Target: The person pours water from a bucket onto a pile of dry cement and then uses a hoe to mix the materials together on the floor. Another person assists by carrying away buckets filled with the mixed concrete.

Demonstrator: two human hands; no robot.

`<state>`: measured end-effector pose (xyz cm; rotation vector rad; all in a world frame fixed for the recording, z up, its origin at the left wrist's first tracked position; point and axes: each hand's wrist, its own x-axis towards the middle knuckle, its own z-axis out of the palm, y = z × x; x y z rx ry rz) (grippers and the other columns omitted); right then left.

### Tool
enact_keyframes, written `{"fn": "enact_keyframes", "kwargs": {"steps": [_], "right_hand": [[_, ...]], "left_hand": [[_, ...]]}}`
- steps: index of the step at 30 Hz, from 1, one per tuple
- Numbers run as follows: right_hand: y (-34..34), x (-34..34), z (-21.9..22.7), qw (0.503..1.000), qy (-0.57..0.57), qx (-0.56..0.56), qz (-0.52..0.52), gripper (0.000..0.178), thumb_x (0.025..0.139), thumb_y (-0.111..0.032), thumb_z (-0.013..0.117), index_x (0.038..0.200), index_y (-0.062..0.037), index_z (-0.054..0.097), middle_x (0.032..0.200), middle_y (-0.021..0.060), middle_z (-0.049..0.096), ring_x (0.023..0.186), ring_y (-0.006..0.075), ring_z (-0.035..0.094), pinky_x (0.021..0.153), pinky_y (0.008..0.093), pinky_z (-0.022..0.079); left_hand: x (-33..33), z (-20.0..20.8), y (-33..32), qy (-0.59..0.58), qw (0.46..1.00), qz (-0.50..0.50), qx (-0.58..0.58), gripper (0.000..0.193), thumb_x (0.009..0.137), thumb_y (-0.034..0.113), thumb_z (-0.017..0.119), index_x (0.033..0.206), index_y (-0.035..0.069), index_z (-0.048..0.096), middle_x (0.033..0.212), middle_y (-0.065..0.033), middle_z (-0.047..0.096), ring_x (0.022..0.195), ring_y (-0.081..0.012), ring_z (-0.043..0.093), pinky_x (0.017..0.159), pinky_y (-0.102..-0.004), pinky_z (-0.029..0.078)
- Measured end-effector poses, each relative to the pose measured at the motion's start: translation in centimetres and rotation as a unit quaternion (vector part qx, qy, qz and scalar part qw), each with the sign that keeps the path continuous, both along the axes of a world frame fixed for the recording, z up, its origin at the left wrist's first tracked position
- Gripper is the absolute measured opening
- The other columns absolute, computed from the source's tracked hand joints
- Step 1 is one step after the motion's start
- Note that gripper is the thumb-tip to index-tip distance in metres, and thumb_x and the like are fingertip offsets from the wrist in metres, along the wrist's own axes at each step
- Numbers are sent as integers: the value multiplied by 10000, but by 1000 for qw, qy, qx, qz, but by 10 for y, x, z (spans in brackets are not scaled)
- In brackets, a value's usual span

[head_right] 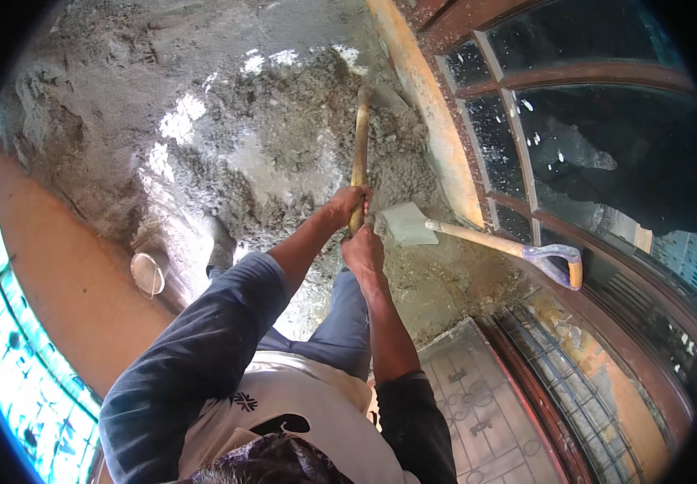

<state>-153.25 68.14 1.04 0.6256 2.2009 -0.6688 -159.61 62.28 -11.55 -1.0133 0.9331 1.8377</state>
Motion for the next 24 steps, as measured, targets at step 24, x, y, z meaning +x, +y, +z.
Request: {"fn": "enact_keyframes", "kwargs": {"steps": [24], "right_hand": [[-102, 165, -64, 944, -80, -277, -158, 251, 784, -151, 651, 930, 2, 518, 583, 66, 549, 429, 170, 556, 412, 311, 452]], "left_hand": [[44, -78, -178, 68, 919, -79, -381, 148, 772, 78, 667, 733, -40, 585, 596, -109, 613, 448, -208, 595, 410, -341, 482]]}}
